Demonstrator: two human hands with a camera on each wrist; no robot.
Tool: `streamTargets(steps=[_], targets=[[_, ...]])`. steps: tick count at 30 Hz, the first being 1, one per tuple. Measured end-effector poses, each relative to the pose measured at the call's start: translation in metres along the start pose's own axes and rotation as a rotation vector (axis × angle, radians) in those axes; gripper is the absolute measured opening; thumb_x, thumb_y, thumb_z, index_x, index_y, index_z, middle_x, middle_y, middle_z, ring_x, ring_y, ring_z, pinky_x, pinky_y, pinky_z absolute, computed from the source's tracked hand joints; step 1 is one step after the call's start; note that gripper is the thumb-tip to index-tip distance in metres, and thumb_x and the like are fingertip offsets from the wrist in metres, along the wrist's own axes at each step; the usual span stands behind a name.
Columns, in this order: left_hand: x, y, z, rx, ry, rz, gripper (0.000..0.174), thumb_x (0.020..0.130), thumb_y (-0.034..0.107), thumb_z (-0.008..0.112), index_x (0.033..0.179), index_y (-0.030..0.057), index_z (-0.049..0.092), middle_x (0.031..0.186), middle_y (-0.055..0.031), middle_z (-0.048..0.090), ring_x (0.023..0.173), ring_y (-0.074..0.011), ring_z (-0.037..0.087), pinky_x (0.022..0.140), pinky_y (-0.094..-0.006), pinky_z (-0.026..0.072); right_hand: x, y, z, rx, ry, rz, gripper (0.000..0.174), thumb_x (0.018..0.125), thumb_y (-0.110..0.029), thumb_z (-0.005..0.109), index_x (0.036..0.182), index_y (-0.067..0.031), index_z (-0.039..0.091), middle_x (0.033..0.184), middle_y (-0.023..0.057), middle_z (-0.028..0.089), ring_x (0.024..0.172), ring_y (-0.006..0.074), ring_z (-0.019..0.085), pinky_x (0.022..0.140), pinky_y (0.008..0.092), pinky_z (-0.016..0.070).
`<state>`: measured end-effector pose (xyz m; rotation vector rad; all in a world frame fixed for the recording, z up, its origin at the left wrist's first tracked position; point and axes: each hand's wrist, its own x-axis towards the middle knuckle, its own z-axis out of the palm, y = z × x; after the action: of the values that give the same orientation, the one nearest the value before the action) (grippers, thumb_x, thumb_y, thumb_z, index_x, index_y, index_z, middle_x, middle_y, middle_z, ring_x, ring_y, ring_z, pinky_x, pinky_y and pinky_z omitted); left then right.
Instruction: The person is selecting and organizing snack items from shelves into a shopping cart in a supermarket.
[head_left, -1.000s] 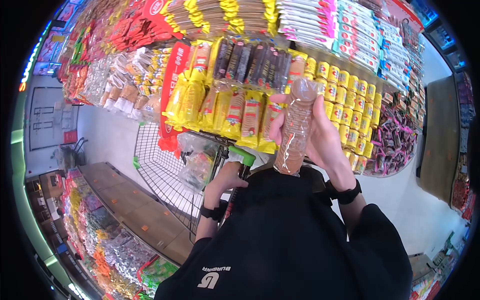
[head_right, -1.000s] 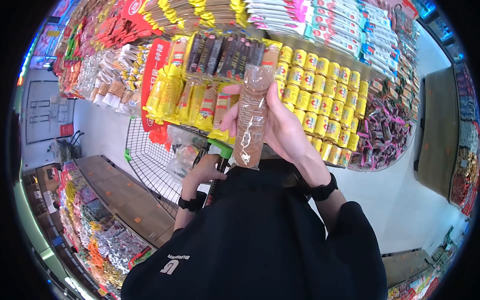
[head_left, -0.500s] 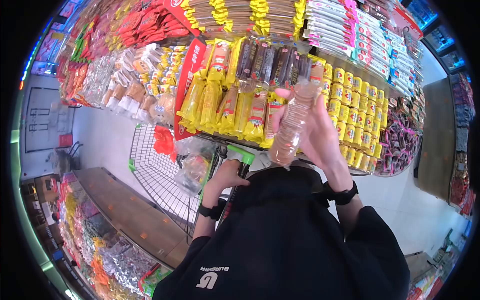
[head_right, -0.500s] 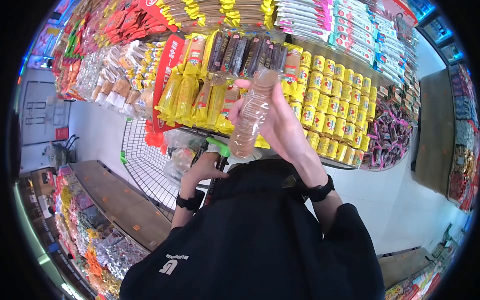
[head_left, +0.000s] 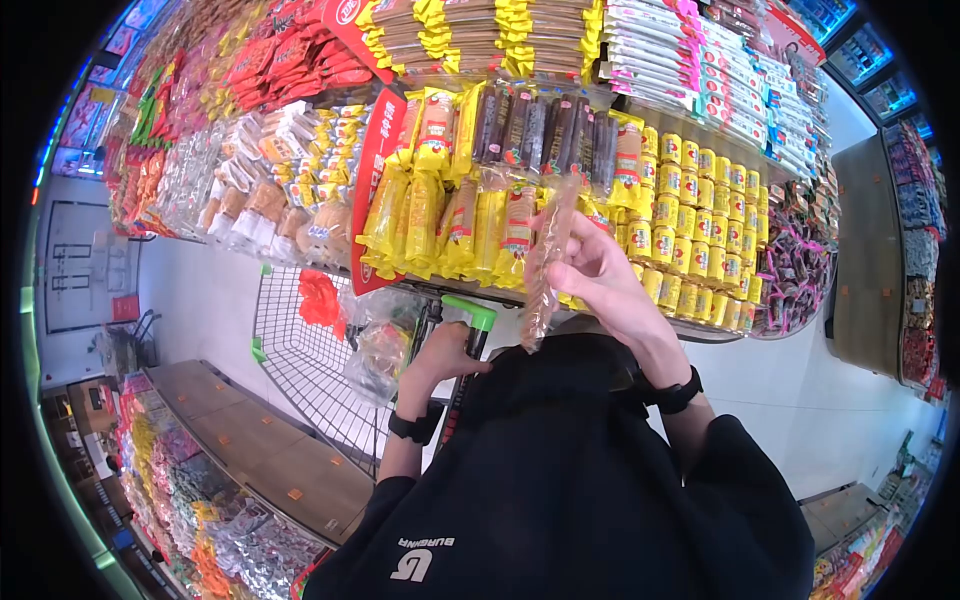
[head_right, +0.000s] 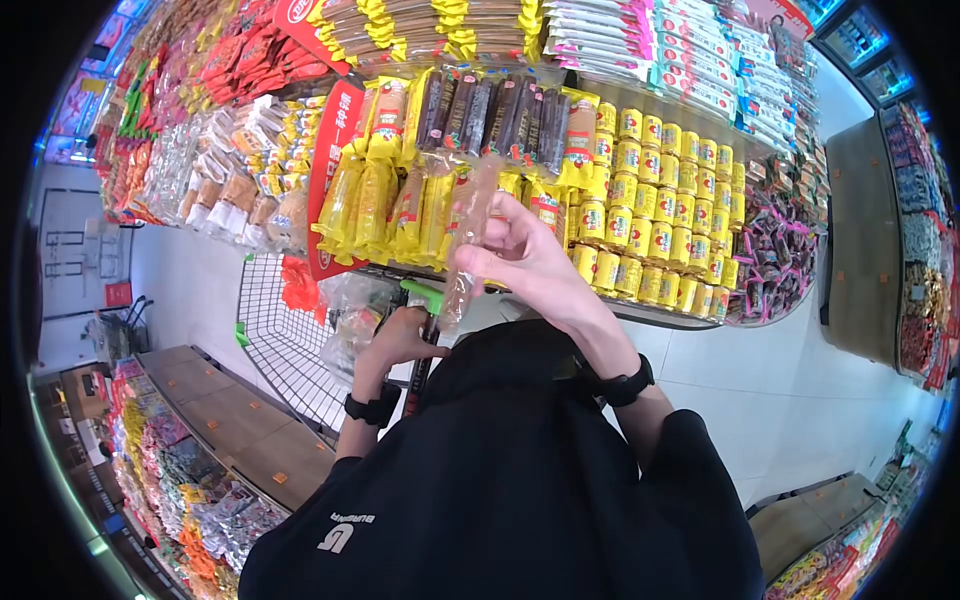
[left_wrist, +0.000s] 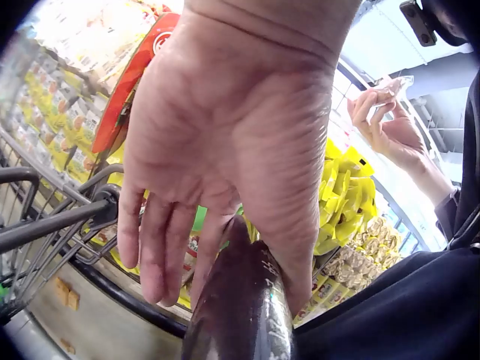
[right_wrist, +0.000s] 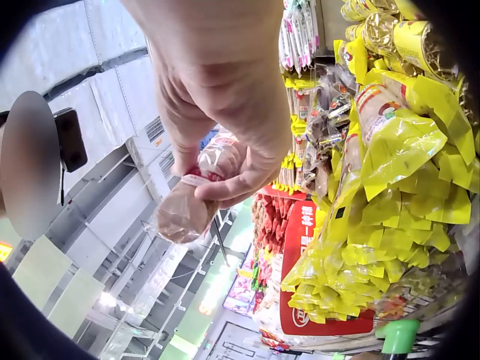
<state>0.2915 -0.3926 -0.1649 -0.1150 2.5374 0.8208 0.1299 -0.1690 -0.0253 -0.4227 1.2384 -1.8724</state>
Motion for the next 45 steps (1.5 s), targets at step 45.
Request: streamTargets(steps=[45], targets=[[0.114,0.054,-0.182,0.106,0.849,0.262,0.046,0.074,0.004,0.071,0.119,0.0014,0.060,0.094,-0.0205,0.067,0.082,-0.0357,0.065,0.077,-0.0409,0.0528,-0.009,-0.019,-0.007,-0.039,0.241,-0.139,0.051,0.089,-0.012,0.072,0.131,-0.0033,0.045,0.102,0.0034,0.068,0.090,0.0066,0.063,0.082,0.0254,0.0493]])
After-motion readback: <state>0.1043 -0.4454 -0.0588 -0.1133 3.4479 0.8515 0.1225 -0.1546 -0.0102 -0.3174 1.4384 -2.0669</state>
